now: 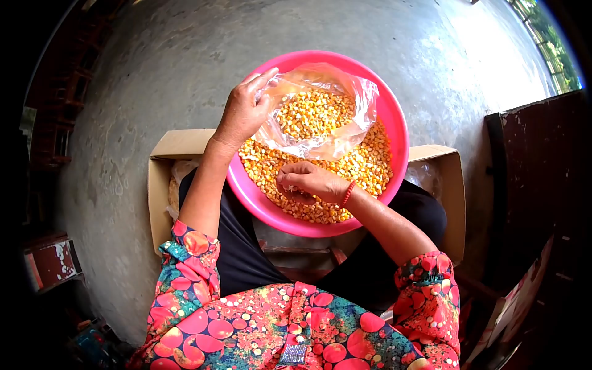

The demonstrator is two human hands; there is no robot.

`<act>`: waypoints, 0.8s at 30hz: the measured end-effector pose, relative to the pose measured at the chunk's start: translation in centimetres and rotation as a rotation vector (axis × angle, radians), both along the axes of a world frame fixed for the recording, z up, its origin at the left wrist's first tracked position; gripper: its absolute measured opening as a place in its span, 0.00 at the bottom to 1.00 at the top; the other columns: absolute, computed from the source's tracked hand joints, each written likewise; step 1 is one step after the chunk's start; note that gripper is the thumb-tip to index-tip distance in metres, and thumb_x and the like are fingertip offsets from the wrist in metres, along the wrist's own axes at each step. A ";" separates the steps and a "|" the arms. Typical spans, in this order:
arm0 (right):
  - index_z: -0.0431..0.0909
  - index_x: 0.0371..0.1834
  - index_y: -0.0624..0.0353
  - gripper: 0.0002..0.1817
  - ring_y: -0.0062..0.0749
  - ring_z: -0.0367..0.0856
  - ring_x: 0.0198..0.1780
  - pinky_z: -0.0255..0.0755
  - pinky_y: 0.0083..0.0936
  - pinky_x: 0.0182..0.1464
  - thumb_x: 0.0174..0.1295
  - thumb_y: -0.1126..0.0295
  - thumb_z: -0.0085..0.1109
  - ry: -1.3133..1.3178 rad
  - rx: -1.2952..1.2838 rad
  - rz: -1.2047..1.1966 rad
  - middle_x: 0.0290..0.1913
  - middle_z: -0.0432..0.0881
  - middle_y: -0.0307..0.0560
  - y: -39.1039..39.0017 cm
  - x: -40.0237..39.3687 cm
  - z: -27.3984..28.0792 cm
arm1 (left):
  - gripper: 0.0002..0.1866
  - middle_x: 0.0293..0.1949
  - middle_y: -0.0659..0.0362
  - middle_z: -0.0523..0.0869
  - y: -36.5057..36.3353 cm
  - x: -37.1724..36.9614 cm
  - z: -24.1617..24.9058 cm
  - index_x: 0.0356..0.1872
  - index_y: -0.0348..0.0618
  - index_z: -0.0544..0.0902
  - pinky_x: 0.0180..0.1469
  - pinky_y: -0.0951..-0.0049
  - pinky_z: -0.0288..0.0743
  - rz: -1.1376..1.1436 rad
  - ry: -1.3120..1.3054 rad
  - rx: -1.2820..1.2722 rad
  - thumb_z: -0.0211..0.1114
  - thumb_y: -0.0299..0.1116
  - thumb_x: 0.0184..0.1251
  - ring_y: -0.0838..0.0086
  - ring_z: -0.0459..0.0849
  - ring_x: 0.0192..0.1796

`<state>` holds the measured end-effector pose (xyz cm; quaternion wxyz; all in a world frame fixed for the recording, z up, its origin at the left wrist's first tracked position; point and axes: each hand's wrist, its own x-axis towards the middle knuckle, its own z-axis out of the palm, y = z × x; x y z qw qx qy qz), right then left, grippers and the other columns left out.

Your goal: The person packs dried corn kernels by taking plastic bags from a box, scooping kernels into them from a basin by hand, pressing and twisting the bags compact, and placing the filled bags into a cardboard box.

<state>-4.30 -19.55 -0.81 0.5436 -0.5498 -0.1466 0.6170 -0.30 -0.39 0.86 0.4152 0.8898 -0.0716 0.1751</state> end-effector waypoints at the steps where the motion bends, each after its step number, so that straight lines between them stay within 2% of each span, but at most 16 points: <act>1: 0.73 0.33 0.56 0.12 0.08 0.59 0.17 0.50 0.07 0.19 0.66 0.59 0.47 0.112 0.063 -0.043 0.20 0.69 0.30 -0.2 0.2 0.2 | 0.23 0.39 0.48 0.81 0.0 0.0 0.0 0.50 0.34 0.75 0.44 0.64 0.75 0.000 0.000 0.000 0.49 0.15 0.49 0.57 0.81 0.41; 3: 0.73 0.32 0.55 0.14 0.07 0.58 0.17 0.50 0.08 0.18 0.67 0.57 0.46 0.101 0.131 0.002 0.19 0.65 0.27 -0.1 0.2 -0.2 | 0.23 0.39 0.48 0.81 0.0 0.0 0.0 0.50 0.33 0.75 0.44 0.64 0.75 0.000 -0.003 0.018 0.49 0.15 0.49 0.57 0.80 0.42; 5: 0.73 0.30 0.54 0.16 0.08 0.57 0.16 0.49 0.09 0.17 0.68 0.55 0.45 0.039 0.127 0.179 0.18 0.63 0.25 0.4 0.0 0.1 | 0.23 0.39 0.48 0.81 0.0 -0.1 0.2 0.50 0.33 0.75 0.44 0.64 0.75 0.000 -0.001 0.016 0.50 0.15 0.49 0.57 0.80 0.42; 7: 0.73 0.29 0.55 0.16 0.07 0.56 0.16 0.48 0.10 0.17 0.68 0.56 0.45 0.039 0.157 0.181 0.18 0.63 0.26 0.5 0.4 1.3 | 0.23 0.39 0.48 0.81 0.0 -0.1 0.2 0.50 0.33 0.75 0.44 0.64 0.75 0.000 0.001 0.015 0.50 0.15 0.49 0.57 0.80 0.42; 10: 0.73 0.28 0.55 0.16 0.08 0.55 0.16 0.47 0.10 0.16 0.68 0.57 0.46 -0.024 0.190 -0.061 0.17 0.62 0.26 0.4 2.1 4.0 | 0.22 0.39 0.48 0.81 0.0 -0.1 0.1 0.51 0.33 0.75 0.45 0.64 0.75 -0.015 -0.016 0.025 0.50 0.15 0.50 0.58 0.81 0.42; 12: 0.75 0.30 0.53 0.13 0.09 0.56 0.16 0.46 0.10 0.15 0.66 0.58 0.49 0.003 0.164 -0.356 0.18 0.64 0.27 0.5 3.9 4.4 | 0.22 0.39 0.48 0.81 0.0 -0.1 -0.1 0.50 0.33 0.75 0.44 0.64 0.75 -0.009 -0.013 0.031 0.50 0.15 0.50 0.58 0.81 0.42; 13: 0.75 0.31 0.55 0.11 0.11 0.58 0.16 0.50 0.10 0.17 0.66 0.61 0.50 -0.025 0.220 -0.478 0.19 0.65 0.27 0.2 5.1 3.8 | 0.22 0.39 0.48 0.81 0.0 -0.2 -0.1 0.50 0.33 0.75 0.44 0.64 0.75 -0.010 -0.013 0.031 0.50 0.15 0.50 0.58 0.81 0.42; 15: 0.76 0.35 0.59 0.10 0.13 0.67 0.22 0.63 0.11 0.25 0.66 0.64 0.49 -0.277 0.258 -0.702 0.23 0.71 0.31 0.2 6.9 2.8 | 0.22 0.39 0.48 0.81 0.0 -0.2 -0.1 0.50 0.32 0.75 0.44 0.65 0.75 -0.008 -0.023 0.021 0.50 0.15 0.50 0.58 0.81 0.42; 17: 0.75 0.40 0.63 0.10 0.19 0.75 0.32 0.72 0.16 0.39 0.66 0.70 0.45 -0.289 0.356 -0.868 0.29 0.75 0.38 0.4 8.1 2.5 | 0.22 0.39 0.48 0.81 -0.1 -0.2 0.0 0.50 0.32 0.75 0.44 0.65 0.75 -0.007 -0.020 0.024 0.50 0.15 0.50 0.58 0.81 0.42; 18: 0.74 0.43 0.65 0.11 0.24 0.78 0.39 0.72 0.20 0.47 0.67 0.73 0.41 -0.391 0.426 -0.813 0.34 0.78 0.43 0.4 8.9 2.2 | 0.22 0.39 0.48 0.81 -0.1 -0.2 0.0 0.50 0.32 0.75 0.44 0.65 0.75 -0.002 -0.018 0.029 0.50 0.15 0.50 0.58 0.81 0.42; 19: 0.73 0.45 0.67 0.12 0.28 0.79 0.42 0.72 0.23 0.49 0.67 0.75 0.39 -0.523 0.336 -0.817 0.37 0.79 0.45 0.2 9.3 2.1 | 0.22 0.39 0.48 0.81 0.1 -0.1 -0.3 0.50 0.32 0.75 0.44 0.65 0.75 -0.002 -0.018 0.029 0.50 0.15 0.50 0.58 0.81 0.42; 21: 0.73 0.46 0.66 0.13 0.29 0.79 0.46 0.71 0.24 0.51 0.67 0.75 0.39 -0.772 0.246 -0.791 0.42 0.80 0.46 0.2 9.7 1.8 | 0.22 0.39 0.48 0.81 0.3 0.1 -0.9 0.50 0.32 0.75 0.44 0.65 0.75 -0.048 -0.083 0.009 0.50 0.15 0.50 0.58 0.81 0.41; 22: 0.73 0.46 0.66 0.13 0.29 0.79 0.46 0.71 0.24 0.51 0.67 0.75 0.39 -0.772 0.246 -0.791 0.42 0.80 0.46 0.1 9.6 1.8 | 0.22 0.39 0.48 0.81 0.3 0.1 -0.9 0.50 0.32 0.75 0.44 0.65 0.75 -0.047 -0.082 0.009 0.50 0.15 0.50 0.58 0.81 0.41; 24: 0.74 0.47 0.65 0.13 0.29 0.78 0.47 0.70 0.25 0.52 0.66 0.77 0.38 -1.084 0.065 -0.706 0.44 0.81 0.47 -0.1 9.3 2.2 | 0.22 0.39 0.48 0.81 0.3 0.0 -0.9 0.50 0.32 0.75 0.44 0.65 0.76 -0.046 -0.082 -0.008 0.50 0.15 0.50 0.58 0.81 0.41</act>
